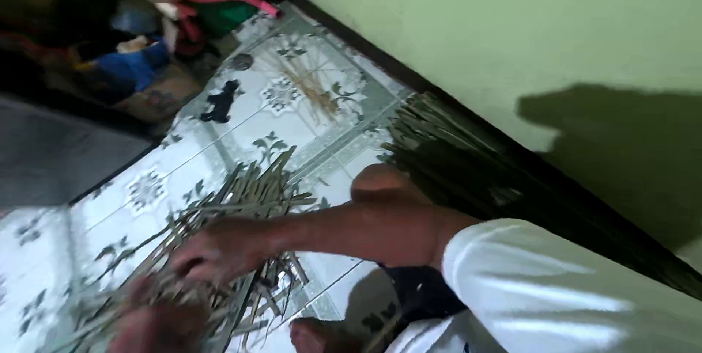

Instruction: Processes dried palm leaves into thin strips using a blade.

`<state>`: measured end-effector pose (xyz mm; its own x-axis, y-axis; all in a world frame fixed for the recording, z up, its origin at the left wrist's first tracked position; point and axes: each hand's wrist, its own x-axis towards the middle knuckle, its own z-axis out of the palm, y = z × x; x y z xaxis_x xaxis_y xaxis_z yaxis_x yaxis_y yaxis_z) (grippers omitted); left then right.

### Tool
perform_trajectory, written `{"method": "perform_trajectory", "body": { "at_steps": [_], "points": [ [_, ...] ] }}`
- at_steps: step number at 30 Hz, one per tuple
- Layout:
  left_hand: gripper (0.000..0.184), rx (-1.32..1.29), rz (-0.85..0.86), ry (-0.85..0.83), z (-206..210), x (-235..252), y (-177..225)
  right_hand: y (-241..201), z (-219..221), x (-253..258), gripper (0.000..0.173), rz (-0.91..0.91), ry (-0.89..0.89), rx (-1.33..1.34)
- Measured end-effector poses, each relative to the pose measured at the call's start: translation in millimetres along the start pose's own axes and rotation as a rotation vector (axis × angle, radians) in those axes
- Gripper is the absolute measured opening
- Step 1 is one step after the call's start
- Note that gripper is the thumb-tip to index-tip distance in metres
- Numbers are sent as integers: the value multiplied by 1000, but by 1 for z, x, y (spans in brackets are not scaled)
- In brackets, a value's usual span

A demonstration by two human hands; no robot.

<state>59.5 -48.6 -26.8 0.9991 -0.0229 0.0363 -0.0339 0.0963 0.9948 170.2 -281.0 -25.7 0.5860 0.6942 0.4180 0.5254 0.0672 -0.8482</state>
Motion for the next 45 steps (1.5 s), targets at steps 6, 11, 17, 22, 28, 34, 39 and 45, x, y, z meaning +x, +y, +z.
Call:
{"method": "perform_trajectory", "body": {
  "at_steps": [6,11,17,22,28,34,39,45],
  "points": [
    [27,-163,104,221,27,13,19,0,-20,-9,18,58,-117,-16],
    [39,-6,-103,167,62,11,1,0,-17,-10,21,182,-137,67],
    [39,-235,111,242,15,5,29,2,-18,-10,23,267,-238,140],
    [40,-38,-79,223,51,3,7,3,-9,-10,28,303,-271,147],
    [38,-229,73,283,13,-1,28,8,-19,-13,29,233,-307,145],
    [32,3,-189,158,52,1,11,11,-13,-12,28,208,-235,76],
    [39,-287,66,289,-3,-6,33,14,-23,-16,29,108,-213,-17],
    [41,-124,-136,125,34,-8,19,19,-23,-14,27,46,-211,-44]
  ]
}}
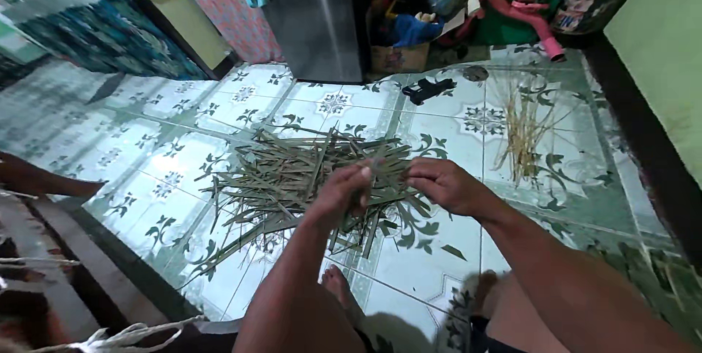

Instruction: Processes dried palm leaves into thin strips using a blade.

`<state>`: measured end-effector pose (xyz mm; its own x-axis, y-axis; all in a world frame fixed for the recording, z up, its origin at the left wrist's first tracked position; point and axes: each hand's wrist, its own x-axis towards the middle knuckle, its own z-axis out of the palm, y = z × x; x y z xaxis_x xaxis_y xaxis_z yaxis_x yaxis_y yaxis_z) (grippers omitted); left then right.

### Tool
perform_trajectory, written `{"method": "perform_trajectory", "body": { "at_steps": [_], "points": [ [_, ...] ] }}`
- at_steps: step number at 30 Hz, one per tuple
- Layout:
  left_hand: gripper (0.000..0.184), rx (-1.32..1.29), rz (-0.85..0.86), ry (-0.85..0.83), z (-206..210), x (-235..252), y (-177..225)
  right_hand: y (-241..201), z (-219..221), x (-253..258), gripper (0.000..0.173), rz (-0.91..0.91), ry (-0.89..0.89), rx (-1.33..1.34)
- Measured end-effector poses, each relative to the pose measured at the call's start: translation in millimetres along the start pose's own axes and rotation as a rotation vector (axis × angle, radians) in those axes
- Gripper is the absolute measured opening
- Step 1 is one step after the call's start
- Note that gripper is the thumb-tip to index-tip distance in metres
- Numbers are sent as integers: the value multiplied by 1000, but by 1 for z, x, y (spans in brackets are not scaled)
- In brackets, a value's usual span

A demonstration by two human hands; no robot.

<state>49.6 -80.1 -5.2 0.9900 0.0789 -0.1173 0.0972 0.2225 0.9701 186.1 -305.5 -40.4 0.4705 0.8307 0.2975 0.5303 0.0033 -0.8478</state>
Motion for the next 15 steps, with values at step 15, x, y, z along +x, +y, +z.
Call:
{"method": "perform_trajectory", "body": {
  "at_steps": [15],
  "points": [
    [41,-295,224,225,-62,-2,25,10,-7,0,23,-65,21,-30]
  ]
}}
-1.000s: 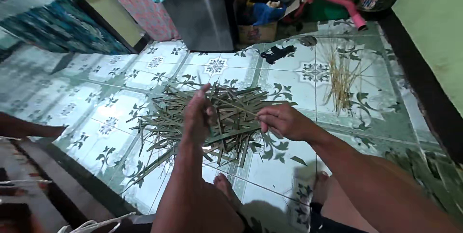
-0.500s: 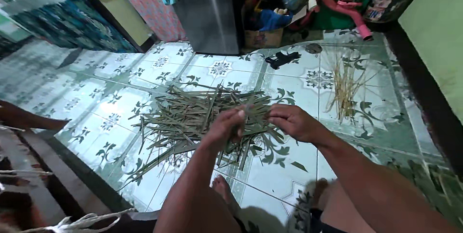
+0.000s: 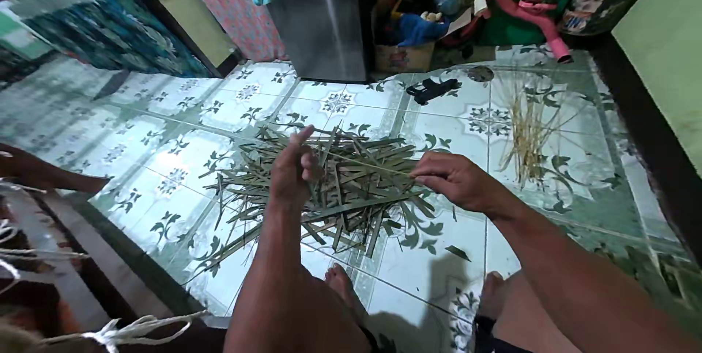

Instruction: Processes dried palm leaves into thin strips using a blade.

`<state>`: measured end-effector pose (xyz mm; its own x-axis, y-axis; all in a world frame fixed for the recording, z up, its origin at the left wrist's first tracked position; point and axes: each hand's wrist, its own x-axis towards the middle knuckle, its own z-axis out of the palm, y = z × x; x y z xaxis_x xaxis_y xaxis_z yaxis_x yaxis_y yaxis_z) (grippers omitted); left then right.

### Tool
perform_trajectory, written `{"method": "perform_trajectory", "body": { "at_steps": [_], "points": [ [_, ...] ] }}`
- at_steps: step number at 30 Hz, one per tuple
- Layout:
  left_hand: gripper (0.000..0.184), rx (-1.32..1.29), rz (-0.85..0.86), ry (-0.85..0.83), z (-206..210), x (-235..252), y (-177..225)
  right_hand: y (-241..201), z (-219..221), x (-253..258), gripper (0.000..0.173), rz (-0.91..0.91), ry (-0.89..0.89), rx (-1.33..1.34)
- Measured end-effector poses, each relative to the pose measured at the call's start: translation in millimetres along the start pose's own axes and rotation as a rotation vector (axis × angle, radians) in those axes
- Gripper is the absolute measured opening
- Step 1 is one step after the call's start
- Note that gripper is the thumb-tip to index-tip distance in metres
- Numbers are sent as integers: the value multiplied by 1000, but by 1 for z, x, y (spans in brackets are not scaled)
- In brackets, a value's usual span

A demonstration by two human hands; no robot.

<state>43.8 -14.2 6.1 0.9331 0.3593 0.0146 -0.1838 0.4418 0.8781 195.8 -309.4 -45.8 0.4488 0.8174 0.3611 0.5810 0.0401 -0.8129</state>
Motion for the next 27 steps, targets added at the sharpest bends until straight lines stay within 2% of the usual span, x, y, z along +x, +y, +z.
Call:
{"method": "perform_trajectory", "body": {
  "at_steps": [2,5,7,11,13,15,17,19,21,24,27],
  "points": [
    [40,22,-33,48,3,-1,-13,4,4,1,22,9,12,-36],
    [42,278,-261,-104,45,-15,-50,2,14,5,22,11,40,-62],
    [40,314,-319,-186,64,-21,-54,-2,15,5,20,18,59,-67],
    [37,86,-59,-102,23,-11,-9,-3,7,1,19,37,75,-41],
    [40,-15,17,-58,3,-5,-3,0,7,0,19,29,72,-21],
    [40,29,-54,-60,10,-7,-20,2,12,2,19,11,78,-8],
    [43,172,-211,-144,38,-16,-43,-3,17,5,18,10,93,-1],
    [42,258,-292,-223,59,-22,-48,-9,19,8,16,8,120,3],
    [40,222,-196,-219,53,-22,-32,-14,19,7,16,0,143,8],
    [39,76,-35,-93,28,-12,-10,-15,21,7,16,25,171,18],
    [39,215,-90,-38,35,-12,-32,-16,31,10,17,77,206,22]
  ]
}}
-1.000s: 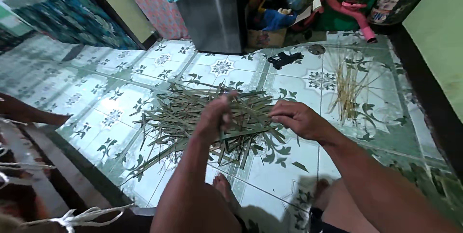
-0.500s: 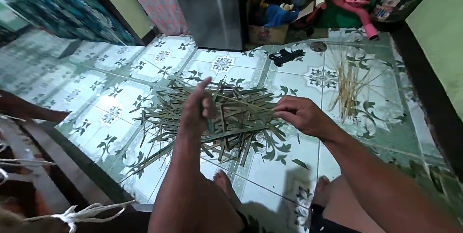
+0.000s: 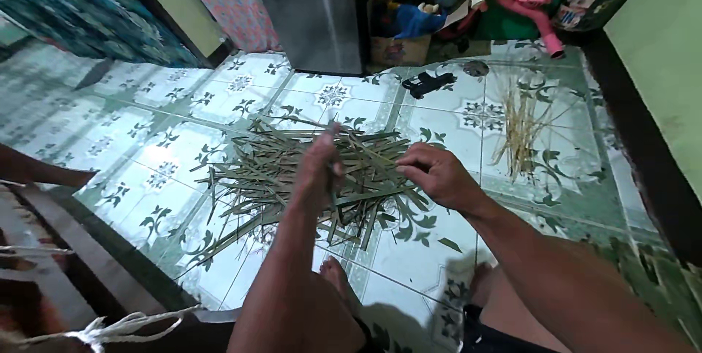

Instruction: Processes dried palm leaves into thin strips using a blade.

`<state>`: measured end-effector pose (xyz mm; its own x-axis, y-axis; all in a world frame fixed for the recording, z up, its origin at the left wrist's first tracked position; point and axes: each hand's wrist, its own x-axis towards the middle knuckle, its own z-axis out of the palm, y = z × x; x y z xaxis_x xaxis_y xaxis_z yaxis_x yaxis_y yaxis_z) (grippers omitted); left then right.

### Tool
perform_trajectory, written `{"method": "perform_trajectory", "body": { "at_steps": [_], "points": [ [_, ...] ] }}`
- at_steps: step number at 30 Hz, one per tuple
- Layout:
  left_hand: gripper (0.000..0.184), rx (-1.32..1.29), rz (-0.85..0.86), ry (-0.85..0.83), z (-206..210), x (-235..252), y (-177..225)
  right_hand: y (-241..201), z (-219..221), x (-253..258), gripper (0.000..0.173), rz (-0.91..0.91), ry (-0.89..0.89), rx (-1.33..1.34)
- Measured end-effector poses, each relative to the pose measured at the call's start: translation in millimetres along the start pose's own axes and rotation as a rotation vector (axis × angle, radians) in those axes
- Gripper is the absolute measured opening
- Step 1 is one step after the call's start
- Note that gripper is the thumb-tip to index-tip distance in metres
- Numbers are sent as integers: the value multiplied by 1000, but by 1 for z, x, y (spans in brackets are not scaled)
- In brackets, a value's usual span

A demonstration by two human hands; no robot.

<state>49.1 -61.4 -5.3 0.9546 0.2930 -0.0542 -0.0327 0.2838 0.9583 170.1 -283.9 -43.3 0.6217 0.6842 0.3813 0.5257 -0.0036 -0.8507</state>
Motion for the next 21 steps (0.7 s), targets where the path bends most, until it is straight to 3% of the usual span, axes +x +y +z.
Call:
{"method": "perform_trajectory", "body": {
  "at_steps": [4,9,15,21],
  "points": [
    [30,232,-153,-168,44,-5,-18,-7,13,2,12,49,61,54],
    [40,29,12,-10,15,2,2,-2,12,1,13,49,73,44],
    [35,232,-136,-117,48,-3,-21,-5,13,4,8,122,109,43],
    [40,54,38,65,19,7,-3,2,9,1,9,91,124,53]
  ]
}}
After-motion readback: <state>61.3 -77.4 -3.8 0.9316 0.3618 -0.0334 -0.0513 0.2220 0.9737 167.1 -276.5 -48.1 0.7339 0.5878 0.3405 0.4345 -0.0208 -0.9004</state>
